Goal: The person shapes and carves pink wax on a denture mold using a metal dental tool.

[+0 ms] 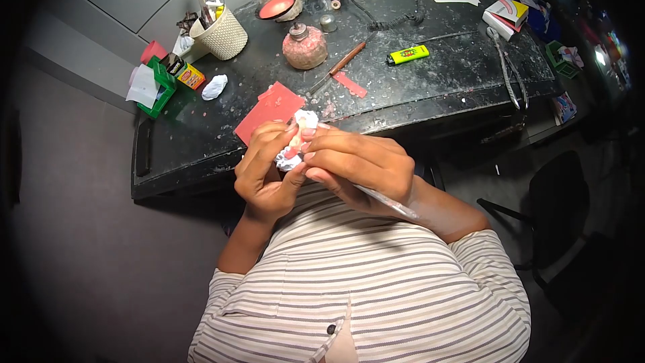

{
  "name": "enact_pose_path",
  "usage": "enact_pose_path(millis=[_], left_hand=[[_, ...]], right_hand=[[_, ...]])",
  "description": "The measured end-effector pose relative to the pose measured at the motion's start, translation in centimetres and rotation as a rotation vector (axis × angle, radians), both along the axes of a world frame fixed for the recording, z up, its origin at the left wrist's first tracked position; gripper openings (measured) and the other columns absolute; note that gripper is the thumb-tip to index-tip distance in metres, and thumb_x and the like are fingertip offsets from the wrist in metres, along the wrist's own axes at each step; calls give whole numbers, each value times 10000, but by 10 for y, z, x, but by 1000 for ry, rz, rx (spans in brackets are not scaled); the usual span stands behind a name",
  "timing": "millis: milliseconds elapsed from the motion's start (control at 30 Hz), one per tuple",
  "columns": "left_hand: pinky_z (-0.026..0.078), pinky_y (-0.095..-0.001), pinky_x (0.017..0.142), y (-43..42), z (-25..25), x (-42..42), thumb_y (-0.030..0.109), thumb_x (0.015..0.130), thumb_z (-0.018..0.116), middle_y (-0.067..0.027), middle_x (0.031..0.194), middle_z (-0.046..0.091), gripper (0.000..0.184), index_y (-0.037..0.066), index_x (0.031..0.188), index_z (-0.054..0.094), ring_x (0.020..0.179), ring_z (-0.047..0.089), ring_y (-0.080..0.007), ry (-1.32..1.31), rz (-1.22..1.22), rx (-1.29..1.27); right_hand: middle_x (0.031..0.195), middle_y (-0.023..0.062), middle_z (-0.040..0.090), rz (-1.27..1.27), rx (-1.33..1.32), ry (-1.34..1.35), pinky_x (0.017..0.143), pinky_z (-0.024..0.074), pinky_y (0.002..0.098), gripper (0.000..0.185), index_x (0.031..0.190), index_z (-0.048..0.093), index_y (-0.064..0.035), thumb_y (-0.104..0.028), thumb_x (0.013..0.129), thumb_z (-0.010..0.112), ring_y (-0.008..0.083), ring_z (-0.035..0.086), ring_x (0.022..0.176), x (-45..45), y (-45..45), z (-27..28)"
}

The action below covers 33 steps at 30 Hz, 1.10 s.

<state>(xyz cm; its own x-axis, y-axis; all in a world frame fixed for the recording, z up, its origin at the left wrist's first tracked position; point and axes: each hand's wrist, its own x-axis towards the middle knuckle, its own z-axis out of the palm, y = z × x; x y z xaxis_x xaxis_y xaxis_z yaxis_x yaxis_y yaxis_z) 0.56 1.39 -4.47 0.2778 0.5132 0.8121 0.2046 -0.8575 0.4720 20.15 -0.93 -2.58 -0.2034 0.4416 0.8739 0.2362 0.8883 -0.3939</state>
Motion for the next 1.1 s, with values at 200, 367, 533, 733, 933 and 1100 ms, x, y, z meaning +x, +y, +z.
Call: enact_pose_path(millis=[200,367,533,733,933,1100], left_hand=[[500,-447,868,-1,4,0,186,820,820,-142,952,694,430,-57,1148,683,892,658,-302,93,94,134],[499,-439,864,-2,5,0,180,818,820,-143,943,688,430,-54,1152,686,887,656,-300,137,140,191],[512,-410,860,-2,-1,2,161,813,824,-141,909,688,432,-57,1160,686,884,657,-297,37,43,34],[518,-399,846,-4,0,2,174,823,823,-146,905,691,407,-60,1131,699,897,661,-293,-1,10,-57],[520,-373,834,-6,-2,2,225,857,809,-168,935,691,412,-68,1125,697,903,659,-287,-42,-24,-173],[517,-364,834,-5,-2,1,233,868,804,-174,955,689,415,-71,1127,692,917,654,-285,-50,-53,-203]], right_hand=[[969,151,725,-6,15,-27,911,609,409,154,972,697,42,-26,852,766,296,740,968,-1,-3,0],[959,152,719,-4,13,-7,892,614,402,146,969,696,42,-17,852,761,291,739,952,-1,0,-3],[954,156,717,-12,20,2,857,621,384,139,956,697,44,-19,852,763,283,738,922,-1,2,-7],[940,160,717,-6,-16,22,798,628,357,123,944,696,48,-17,858,757,280,740,898,-1,0,-6],[926,164,715,-4,-22,32,725,623,332,90,938,694,53,11,870,734,278,742,854,-1,1,-7],[926,168,714,1,-31,44,709,619,327,85,942,693,57,25,870,727,276,742,845,0,1,-9]])
